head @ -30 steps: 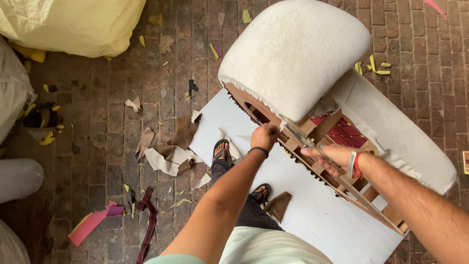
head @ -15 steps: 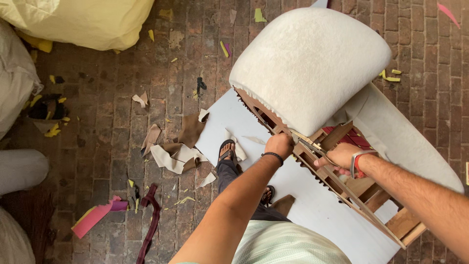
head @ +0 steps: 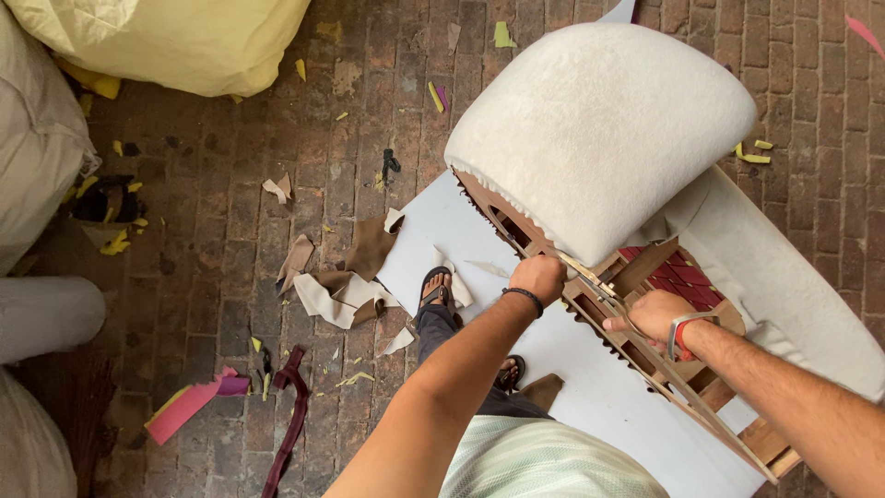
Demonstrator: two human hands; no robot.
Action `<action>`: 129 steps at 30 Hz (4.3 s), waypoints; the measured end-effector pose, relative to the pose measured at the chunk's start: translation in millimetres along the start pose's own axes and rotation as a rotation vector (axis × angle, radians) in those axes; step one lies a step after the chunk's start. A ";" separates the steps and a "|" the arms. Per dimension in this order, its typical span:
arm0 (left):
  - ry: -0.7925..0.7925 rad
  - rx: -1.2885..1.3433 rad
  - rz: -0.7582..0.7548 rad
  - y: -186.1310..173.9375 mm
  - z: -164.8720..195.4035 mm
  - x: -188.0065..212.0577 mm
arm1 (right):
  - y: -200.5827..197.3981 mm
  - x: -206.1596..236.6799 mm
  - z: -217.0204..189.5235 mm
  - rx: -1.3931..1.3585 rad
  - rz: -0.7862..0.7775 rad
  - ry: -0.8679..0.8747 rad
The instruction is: The person removes old fabric from a chair frame using shears, then staples and smooths a new fabric cover over the foam cushion. The person uses a pneumatic staple gun to secure the fabric to the wooden frame.
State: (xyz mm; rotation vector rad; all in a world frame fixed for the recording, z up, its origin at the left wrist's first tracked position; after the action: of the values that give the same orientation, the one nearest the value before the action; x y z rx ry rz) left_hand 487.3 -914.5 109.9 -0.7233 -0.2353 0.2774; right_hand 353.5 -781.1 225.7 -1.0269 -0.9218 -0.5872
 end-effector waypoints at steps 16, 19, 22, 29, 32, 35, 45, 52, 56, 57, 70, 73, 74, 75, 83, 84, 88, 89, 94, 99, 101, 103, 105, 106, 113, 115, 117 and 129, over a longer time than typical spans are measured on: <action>-0.208 0.169 0.040 12.7 -52.4 57.8 | 69.5 9.2 38.6 -0.066 0.151 -0.155; -0.286 0.193 0.040 -7.7 -80.2 67.9 | 103.6 25.4 48.5 -0.275 0.109 -0.107; -0.333 0.205 0.022 -29.0 -109.8 76.1 | 130.5 41.6 59.8 -0.570 0.028 -0.043; -0.346 0.267 0.081 -80.0 -148.3 58.8 | 156.2 71.6 70.2 -0.982 0.064 -0.013; -0.362 0.218 0.071 -99.7 -137.7 35.3 | 155.2 80.5 72.3 -1.028 0.074 0.020; -0.244 0.129 0.145 -119.3 -108.1 7.6 | 155.7 91.6 76.5 -1.073 0.086 0.050; 0.527 -0.367 0.060 -73.4 69.4 -61.9 | 182.0 112.9 75.6 -1.417 0.096 0.094; 0.740 -0.463 -0.033 -36.5 114.2 -79.7 | 215.1 119.5 92.6 -1.462 0.149 0.188; 0.702 -0.545 -0.112 -30.8 118.0 -76.9 | 230.6 123.0 102.9 -1.531 0.107 0.236; 0.684 -0.543 -0.123 -30.5 119.6 -75.9 | 232.9 123.9 105.6 -1.540 0.102 0.244; 0.716 -1.109 -0.414 -9.0 144.0 -75.5 | 203.9 117.6 112.8 -1.532 0.095 0.070; 0.658 -1.171 -0.579 -11.0 154.1 -66.2 | 191.7 118.0 116.7 -1.500 0.112 0.020; 0.647 -1.173 -0.610 -14.2 157.1 -64.7 | 189.6 117.2 117.8 -1.501 0.102 0.028; 0.638 -1.176 -0.642 -16.8 159.9 -63.7 | 188.4 116.6 118.8 -1.504 0.094 0.038; 0.761 -0.849 -0.517 -35.4 146.2 -62.1 | 191.0 107.0 123.0 -1.516 0.141 0.038; 0.824 -0.784 -0.412 -42.0 142.0 -59.3 | 190.2 105.8 123.1 -1.506 0.165 0.029; 0.425 -0.640 -0.355 -62.2 109.2 -48.8 | 185.0 103.9 118.2 -1.568 0.179 -0.003; 0.369 -0.609 -0.330 -64.9 106.9 -46.1 | 182.4 103.8 115.2 -1.569 0.181 -0.003; 0.344 -0.597 -0.341 -70.9 111.1 -44.2 | 168.6 106.5 97.4 -1.585 0.175 -0.007; 0.297 -0.584 -0.433 -72.4 107.8 -47.9 | 162.7 108.0 81.5 -1.631 0.141 0.008; 0.291 -0.558 -0.468 -71.1 106.6 -48.9 | 163.9 108.7 75.5 -1.679 0.114 0.006; 0.289 -0.550 -0.491 -70.1 105.2 -50.3 | 164.2 108.1 67.6 -1.730 0.088 -0.013; 0.303 -0.555 -0.506 -68.8 104.4 -51.6 | 164.5 108.7 61.5 -1.787 0.071 -0.039; 0.305 -0.546 -0.504 -68.4 104.0 -52.3 | 164.7 109.3 59.5 -1.777 0.086 -0.029; 0.303 -0.532 -0.555 -60.4 103.1 -48.3 | 172.1 124.7 45.0 -1.803 0.107 0.019; 0.304 -0.518 -0.563 -58.8 104.7 -47.0 | 172.6 130.9 41.5 -1.815 0.112 0.041; 0.309 -0.503 -0.568 -58.6 105.9 -46.8 | 170.7 136.7 39.4 -1.800 0.133 0.070; 0.319 -0.599 -0.646 -59.3 108.6 -44.0 | 172.9 127.6 44.4 -1.790 0.202 0.026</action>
State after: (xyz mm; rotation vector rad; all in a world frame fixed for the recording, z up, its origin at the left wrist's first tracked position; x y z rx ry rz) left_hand 422.8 -904.6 223.8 -1.2206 -0.2361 -0.5465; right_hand 537.1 -667.8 265.8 -2.6127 -0.0085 -1.2655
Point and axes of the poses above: each hand's wrist, its own x-axis away from the middle knuckle, its own y-axis out of the palm, z = x × y, the point moved 4 cm from there along -x, towards the middle knuckle, and after that the axes turned 13 degrees about y, right-handed, at the moved point
